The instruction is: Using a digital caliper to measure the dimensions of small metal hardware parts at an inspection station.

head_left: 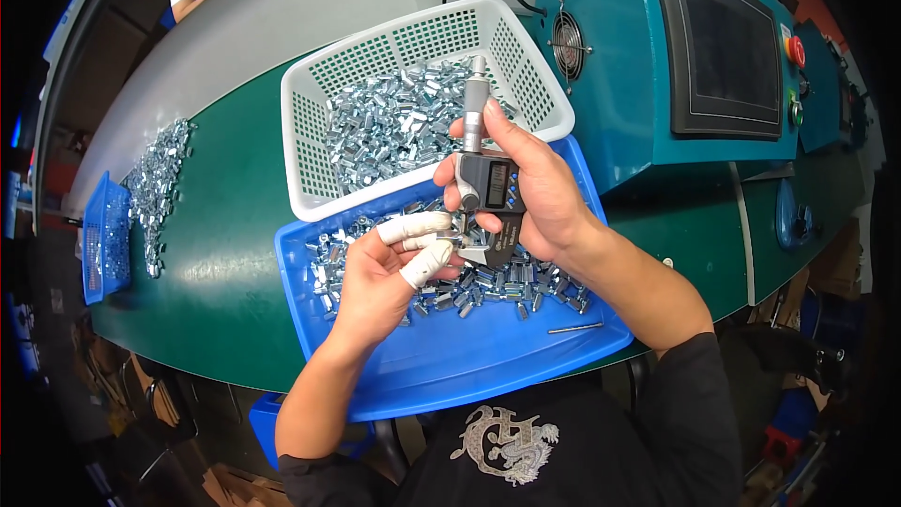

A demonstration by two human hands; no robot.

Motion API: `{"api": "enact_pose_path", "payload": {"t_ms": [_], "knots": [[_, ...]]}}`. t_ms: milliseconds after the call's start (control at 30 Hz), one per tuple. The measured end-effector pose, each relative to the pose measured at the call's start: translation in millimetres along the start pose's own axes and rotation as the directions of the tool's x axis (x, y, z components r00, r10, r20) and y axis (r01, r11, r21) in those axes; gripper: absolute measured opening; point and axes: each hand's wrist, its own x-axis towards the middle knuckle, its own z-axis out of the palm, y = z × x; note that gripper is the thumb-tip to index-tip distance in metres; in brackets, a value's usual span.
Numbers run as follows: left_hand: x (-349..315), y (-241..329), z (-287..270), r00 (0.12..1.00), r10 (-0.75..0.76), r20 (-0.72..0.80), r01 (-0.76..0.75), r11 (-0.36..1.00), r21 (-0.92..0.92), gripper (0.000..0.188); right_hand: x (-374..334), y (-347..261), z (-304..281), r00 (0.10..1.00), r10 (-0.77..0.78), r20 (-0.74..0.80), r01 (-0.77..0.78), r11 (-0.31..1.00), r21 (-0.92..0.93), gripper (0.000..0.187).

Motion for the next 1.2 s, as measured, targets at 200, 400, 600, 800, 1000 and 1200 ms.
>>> {"api": "enact_pose_path", "payload": {"t_ms": [200, 400, 600, 800, 1000, 1200], "knots": [[1.8, -5.5, -7.9, 1.000, -0.014, -0.011, 0.015, 0.998, 0.060, 0.026, 1.8, 3.1, 0.2, 1.000, 0.002, 0.017, -0.001, 0.999, -0.041, 0.041], [4.2, -5.8, -4.2, 0.998, 0.033, -0.047, -0.027, 0.991, 0.132, 0.018, -2.4, 0.3, 2.5, 1.000, 0.018, -0.001, -0.018, 0.997, -0.080, 0.043], [12.0, 4.7, -6.6, 0.924, 0.288, -0.253, -0.265, 0.957, 0.122, 0.023, -1.9, 1.0, 0.6, 1.000, -0.006, 0.005, 0.007, 0.998, -0.060, 0.044], [8.0, 0.6, -17.3, 0.909, 0.386, -0.155, -0.192, 0.719, 0.668, 0.020, -1.2, 1.9, -0.9, 1.000, -0.009, 0.008, 0.010, 0.998, -0.057, 0.044], [1.0, -6.0, -17.7, 0.960, 0.246, -0.132, 0.117, 0.073, 0.990, 0.026, -1.4, 1.0, 0.4, 1.000, -0.008, 0.001, 0.008, 0.998, -0.061, 0.043], [-1.2, -12.2, -22.5, 0.957, 0.285, -0.054, 0.017, 0.131, 0.991, 0.022, -0.9, 2.7, 4.2, 1.000, 0.015, 0.010, -0.014, 0.998, -0.059, 0.043]]}}
